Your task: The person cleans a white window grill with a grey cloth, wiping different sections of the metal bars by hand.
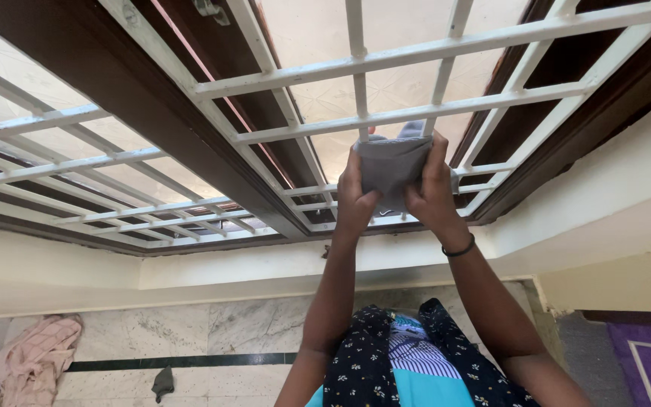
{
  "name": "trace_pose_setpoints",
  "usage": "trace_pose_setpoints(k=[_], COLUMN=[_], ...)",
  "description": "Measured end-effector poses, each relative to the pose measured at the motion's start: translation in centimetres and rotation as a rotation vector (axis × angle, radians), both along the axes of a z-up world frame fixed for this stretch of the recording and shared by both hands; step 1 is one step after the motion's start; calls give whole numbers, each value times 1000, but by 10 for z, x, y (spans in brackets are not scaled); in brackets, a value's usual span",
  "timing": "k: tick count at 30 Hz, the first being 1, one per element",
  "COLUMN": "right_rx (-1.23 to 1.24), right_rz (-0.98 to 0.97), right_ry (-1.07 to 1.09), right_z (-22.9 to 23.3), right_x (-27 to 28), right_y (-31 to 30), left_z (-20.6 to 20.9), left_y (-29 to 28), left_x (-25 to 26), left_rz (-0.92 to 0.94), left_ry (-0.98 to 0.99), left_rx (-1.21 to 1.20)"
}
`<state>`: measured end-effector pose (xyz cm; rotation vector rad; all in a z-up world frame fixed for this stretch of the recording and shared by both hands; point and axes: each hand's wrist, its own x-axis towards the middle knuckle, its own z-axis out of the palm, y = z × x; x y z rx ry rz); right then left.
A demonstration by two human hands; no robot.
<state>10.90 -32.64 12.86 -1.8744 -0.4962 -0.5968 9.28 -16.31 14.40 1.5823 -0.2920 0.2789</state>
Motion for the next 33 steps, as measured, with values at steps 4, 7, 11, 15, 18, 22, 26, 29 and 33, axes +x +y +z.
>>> trace_pose_setpoints(k=[4,7,11,15,18,22,26,29,33], right_rx=[235,468,429,462,471,331,269,281,291], right_rz=[188,307,349,343,287,350,249,294,320], right_ry=[261,236,76,-18,37,100,114,101,112], right_z=[-5,1,20,11,-14,-23,-22,-24,-27], right_x=[14,21,38,46,38,29,28,26,24], right_y=[-4,2,0,4,12,-2,0,-1,-5], left_z=[-1,2,18,12,-18,-39,-40,-40,-38], left_y=[2,1,-9,-22,-22,-10,-3,-3,-2], left_x=[6,14,26,37,35,26,29,26,25], left_rz=[-53,-192,-179,-41,25,-11,-79,-68,-78], left_ry=[59,-52,-152,-239,-151,-139,-51,-94,-84], left_rx=[-102,-327,-518,-470,-381,-185,-235,-205,-193])
